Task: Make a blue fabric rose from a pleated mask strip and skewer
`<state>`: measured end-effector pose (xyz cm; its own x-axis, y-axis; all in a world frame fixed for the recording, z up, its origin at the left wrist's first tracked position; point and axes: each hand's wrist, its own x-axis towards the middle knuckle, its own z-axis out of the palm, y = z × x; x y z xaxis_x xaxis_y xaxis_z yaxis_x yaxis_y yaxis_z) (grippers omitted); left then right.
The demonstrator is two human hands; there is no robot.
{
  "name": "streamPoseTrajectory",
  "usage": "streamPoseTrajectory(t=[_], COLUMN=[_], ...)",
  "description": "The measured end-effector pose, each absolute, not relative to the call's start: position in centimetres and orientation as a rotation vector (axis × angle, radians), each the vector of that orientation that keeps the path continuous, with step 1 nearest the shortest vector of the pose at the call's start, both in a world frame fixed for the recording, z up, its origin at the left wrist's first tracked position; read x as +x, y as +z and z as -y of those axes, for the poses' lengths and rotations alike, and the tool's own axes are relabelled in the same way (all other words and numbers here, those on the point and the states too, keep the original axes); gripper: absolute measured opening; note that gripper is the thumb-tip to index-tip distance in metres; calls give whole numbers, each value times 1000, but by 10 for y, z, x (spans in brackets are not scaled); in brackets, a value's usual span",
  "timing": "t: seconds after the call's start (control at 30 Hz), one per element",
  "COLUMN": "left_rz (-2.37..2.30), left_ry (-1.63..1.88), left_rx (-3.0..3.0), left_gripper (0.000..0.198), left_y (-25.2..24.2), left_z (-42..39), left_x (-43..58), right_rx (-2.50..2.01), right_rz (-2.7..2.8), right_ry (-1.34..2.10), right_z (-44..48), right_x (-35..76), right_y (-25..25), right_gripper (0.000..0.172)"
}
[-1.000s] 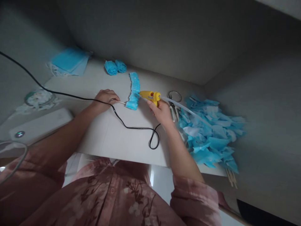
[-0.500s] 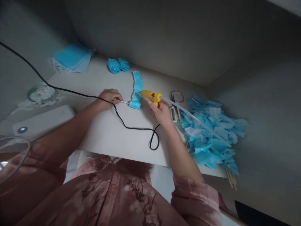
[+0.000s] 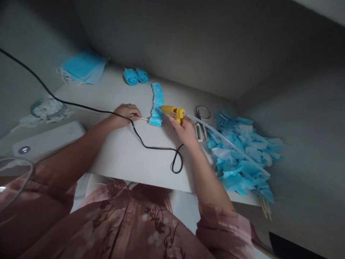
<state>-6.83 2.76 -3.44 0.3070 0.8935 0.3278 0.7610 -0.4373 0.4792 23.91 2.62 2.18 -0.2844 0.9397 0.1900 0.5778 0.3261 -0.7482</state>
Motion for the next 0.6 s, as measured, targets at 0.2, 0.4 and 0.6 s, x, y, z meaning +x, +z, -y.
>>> streamPoseTrajectory(t=[0.2,0.4,0.6], left_rz=[-1501,-1498,-1517], left_ry=[828,856,842], left_rx=[2330,2300,2281], left_gripper=[12,11,11], left_y=[-32,-34,-32], left_z=[-27,-28,-27], left_x=[-68,-68,-67], right_rx=[-1326,-1314,-1335], right_rz=[1950,2029,1994], right_ry=[762,702,694], right_z=[-28,-25,-24], right_x=[241,241,241], right_y=[19,26,25], right_gripper=[64,63,65])
